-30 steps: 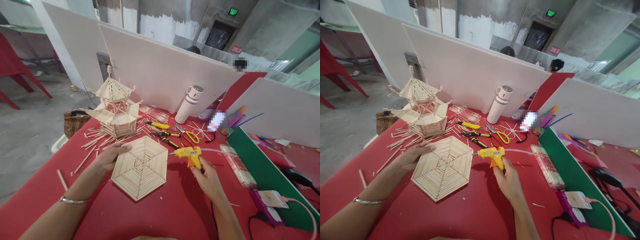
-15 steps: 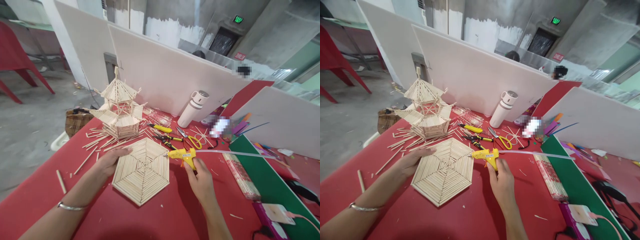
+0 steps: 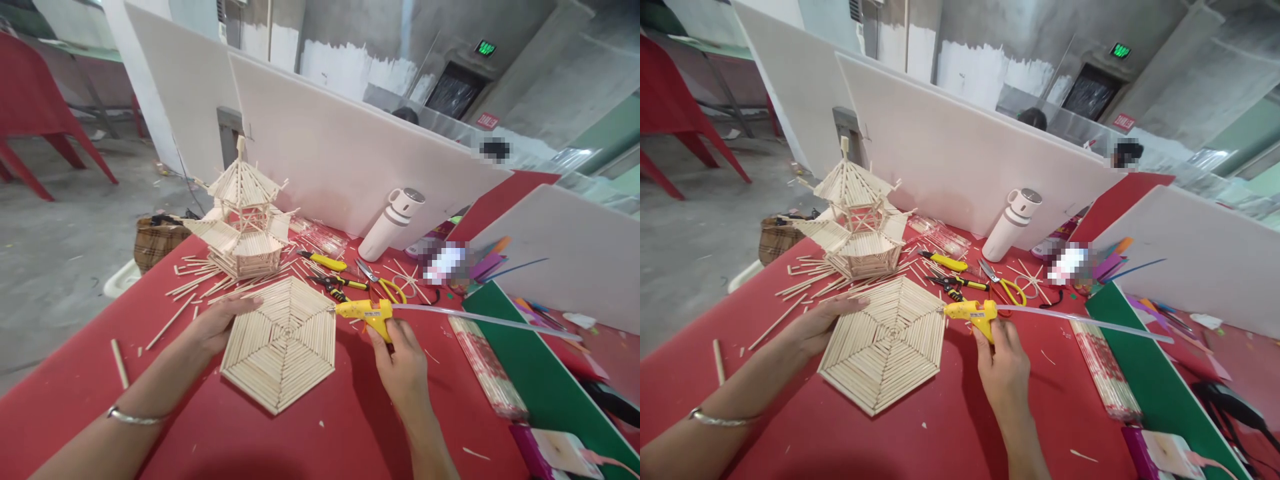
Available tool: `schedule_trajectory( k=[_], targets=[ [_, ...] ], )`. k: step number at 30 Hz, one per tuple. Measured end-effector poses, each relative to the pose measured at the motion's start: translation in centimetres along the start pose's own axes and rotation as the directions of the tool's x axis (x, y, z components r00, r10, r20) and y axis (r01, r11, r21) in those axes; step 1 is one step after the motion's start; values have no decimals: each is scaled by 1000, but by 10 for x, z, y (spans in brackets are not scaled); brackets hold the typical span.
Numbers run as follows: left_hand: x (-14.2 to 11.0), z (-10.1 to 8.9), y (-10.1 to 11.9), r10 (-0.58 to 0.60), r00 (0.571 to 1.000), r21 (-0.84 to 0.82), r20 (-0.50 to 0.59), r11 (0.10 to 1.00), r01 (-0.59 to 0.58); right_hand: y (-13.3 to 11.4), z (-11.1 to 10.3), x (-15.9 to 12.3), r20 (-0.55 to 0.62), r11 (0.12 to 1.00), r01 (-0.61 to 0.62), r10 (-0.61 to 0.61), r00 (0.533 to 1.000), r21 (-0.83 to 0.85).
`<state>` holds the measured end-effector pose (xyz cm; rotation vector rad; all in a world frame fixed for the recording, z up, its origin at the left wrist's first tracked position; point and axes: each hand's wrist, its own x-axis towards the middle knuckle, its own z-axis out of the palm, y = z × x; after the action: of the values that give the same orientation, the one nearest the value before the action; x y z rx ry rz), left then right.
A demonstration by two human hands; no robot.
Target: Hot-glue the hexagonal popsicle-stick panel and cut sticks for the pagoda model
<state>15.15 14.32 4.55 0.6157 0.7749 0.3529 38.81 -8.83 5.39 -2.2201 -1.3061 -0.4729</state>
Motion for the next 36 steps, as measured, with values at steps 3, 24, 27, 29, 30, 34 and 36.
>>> schedule_trajectory(
  k=[3,24,27,29,30,34,36],
  targets=[
    [0,-1,-1,6,1000,15,8,1000,-6,-2,2,3,-12,1000,-12,13,1000,21],
    [-3,-3,-1,26,999,-25,37,999,-25,-16,13,23,-20,999,32,-32,999,29],
    [-4,-4,0,36,999,-43,40,998,-34,-17,12,23,-34,998,52,-52,998,17],
    [-4,-5,0,40,998,-65,52,997,-37,-16,10,23,-50,998,59,-59,997,8],
    [-3,-6,0,41,997,-73,63,997,-36,-15,9,22,-53,998,58,-58,997,1],
    [-2,-8,-1,37,996,-60,79,998,-32,-12,6,19,-46,999,46,-46,998,-18],
    [-2,-8,-1,38,997,-49,74,998,-34,-10,5,17,-46,999,43,-44,998,-18]
  ],
)
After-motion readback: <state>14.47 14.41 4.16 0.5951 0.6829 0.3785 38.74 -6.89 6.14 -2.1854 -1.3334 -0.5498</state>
